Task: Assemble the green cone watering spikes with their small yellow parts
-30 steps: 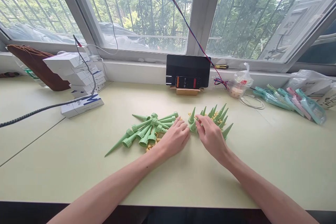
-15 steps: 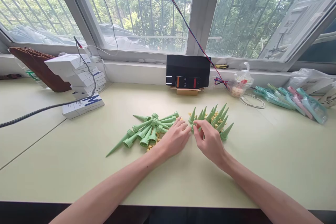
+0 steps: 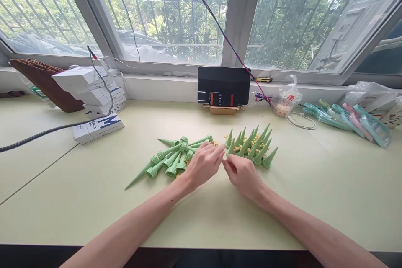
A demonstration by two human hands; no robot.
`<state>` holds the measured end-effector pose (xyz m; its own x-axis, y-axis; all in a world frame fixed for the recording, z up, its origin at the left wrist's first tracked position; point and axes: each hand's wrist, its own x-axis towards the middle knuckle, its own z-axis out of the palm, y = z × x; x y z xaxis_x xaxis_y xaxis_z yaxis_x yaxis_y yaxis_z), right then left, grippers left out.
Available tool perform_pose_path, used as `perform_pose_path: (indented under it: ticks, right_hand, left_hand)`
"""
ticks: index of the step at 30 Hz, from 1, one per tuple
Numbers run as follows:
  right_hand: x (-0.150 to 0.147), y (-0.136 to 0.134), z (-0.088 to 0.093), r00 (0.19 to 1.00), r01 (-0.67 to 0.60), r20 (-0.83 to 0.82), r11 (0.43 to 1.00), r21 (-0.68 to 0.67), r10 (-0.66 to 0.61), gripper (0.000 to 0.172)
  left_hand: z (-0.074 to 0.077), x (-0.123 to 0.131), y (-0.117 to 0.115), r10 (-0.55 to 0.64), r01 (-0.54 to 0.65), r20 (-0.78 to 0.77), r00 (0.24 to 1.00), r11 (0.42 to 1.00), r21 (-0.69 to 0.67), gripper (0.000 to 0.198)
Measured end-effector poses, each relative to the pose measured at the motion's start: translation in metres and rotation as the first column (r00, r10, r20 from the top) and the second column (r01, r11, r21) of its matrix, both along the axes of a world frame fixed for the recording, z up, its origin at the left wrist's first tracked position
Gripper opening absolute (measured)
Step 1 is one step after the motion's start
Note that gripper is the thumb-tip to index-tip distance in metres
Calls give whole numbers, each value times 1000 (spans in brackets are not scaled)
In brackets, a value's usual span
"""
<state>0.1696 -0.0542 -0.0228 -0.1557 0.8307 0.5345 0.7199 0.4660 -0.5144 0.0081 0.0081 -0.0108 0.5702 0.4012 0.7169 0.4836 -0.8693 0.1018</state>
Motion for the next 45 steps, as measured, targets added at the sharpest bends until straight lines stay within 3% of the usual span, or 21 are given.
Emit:
perform_pose_path:
  ticks: [3, 10, 18, 21, 24, 28, 32, 34, 39, 45]
  right_hand:
    - [-1, 0, -5, 1000, -15, 27, 1000, -24, 15, 38]
    - [-3, 0, -8, 995, -103, 0, 991, -91, 103, 25]
    - [-4, 0, -7, 976, -199, -111, 973, -116, 187, 19]
    - [-5, -1, -6, 977, -191, -125, 967, -166, 172, 15]
    - [-6, -2, -7, 982, -177, -96, 967, -184, 162, 19]
    - [-7, -3, -10, 984, -173, -63, 968, -183, 164, 19]
    - [-7, -3, -10, 982, -186, -50, 967, -177, 180, 18]
    - [-7, -3, -10, 980, -196, -46, 965, -174, 191, 18]
    - [-7, -2, -8, 978, -208, -68, 960, -187, 198, 17]
    - [-5, -2, -8, 974, -224, -83, 955, -193, 212, 17]
  left_hand:
    - [-2, -1, -1, -29, 29, -19, 999, 1000, 5, 26]
    - [7, -2, -6, -117, 115, -82, 990, 993, -24, 48]
    - [4, 0, -5, -167, 168, 11, 986, 985, -35, 36]
    - [17, -6, 0, -92, 92, 43, 995, 996, 7, 27]
    - [42, -26, 6, 50, -40, 89, 995, 993, -113, 20]
    - [63, -72, 13, 313, -308, -39, 949, 896, -318, 20]
    - [51, -117, 19, 455, -474, -145, 878, 794, -381, 23]
    - [42, -130, 22, 452, -484, -182, 873, 764, -427, 25]
    - [32, -135, 26, 353, -450, -282, 892, 750, -485, 28]
    - [26, -133, 29, 342, -459, -312, 886, 735, -498, 24]
